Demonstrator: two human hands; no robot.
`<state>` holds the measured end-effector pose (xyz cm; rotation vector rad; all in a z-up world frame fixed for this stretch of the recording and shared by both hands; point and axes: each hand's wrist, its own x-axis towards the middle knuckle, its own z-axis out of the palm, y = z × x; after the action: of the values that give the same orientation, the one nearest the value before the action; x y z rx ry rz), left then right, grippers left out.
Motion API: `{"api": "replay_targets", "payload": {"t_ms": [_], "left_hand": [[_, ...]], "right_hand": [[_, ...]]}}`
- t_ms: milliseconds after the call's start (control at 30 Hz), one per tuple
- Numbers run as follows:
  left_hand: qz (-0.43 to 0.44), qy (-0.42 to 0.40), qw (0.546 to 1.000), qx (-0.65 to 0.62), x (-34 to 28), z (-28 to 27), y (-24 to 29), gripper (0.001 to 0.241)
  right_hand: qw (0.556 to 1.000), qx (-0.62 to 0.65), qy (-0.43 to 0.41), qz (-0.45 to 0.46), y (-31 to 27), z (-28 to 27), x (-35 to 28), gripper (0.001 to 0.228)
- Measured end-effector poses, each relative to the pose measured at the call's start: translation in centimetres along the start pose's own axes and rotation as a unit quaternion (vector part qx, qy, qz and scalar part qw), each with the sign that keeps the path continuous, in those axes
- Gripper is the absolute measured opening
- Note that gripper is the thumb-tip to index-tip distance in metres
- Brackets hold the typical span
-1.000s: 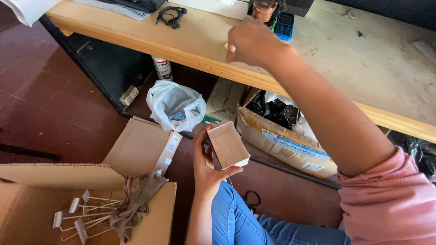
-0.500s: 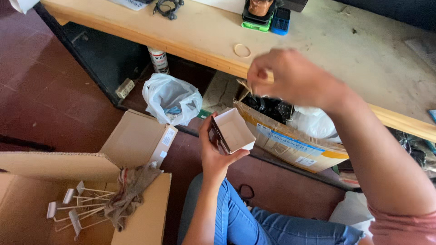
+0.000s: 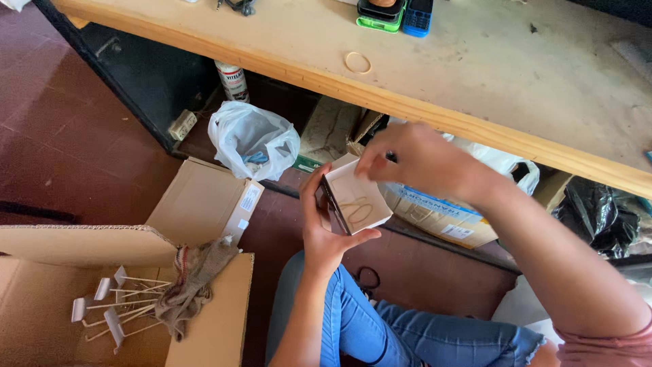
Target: The person wipes a small electronics box with a cloth, then places rubber bands inside it.
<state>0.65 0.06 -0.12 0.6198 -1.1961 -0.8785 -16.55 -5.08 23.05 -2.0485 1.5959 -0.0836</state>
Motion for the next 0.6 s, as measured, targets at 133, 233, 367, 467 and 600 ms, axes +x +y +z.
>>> {"api": "replay_targets", "payload": {"t_ms": [133, 233, 367, 467, 600], "left_hand": [[0.002, -0.025, 0.999, -0.023, -0.3, -0.9, 0.6, 0.138], [-0.022, -0.039, 0.997, -0.061, 0.0, -1.1, 0.9, 0.132], [-0.098, -0.048, 0.986, -0.126, 0.4, -1.3, 1.1, 0.131], [-0.127, -0.055, 0.984, -0.115, 0.1, -2.1, -0.3, 0.135], [-0.117, -0.051, 0.981, -0.149, 0.0, -2.5, -1.4, 0.140]], "right_hand": [[0.983, -0.011, 0.180, -0.045, 4.1, -2.0, 2.2, 0.013], [0.942, -0.122, 0.290, -0.114, 8.1, -4.0, 6.6, 0.005], [0.915, -0.209, 0.283, -0.196, 9.2, -6.4, 12.5, 0.012], [0.958, -0.203, 0.168, -0.116, 5.1, -8.5, 13.4, 0.013], [0.972, -0.210, 0.099, -0.045, 1.6, -10.0, 13.9, 0.013]]}}
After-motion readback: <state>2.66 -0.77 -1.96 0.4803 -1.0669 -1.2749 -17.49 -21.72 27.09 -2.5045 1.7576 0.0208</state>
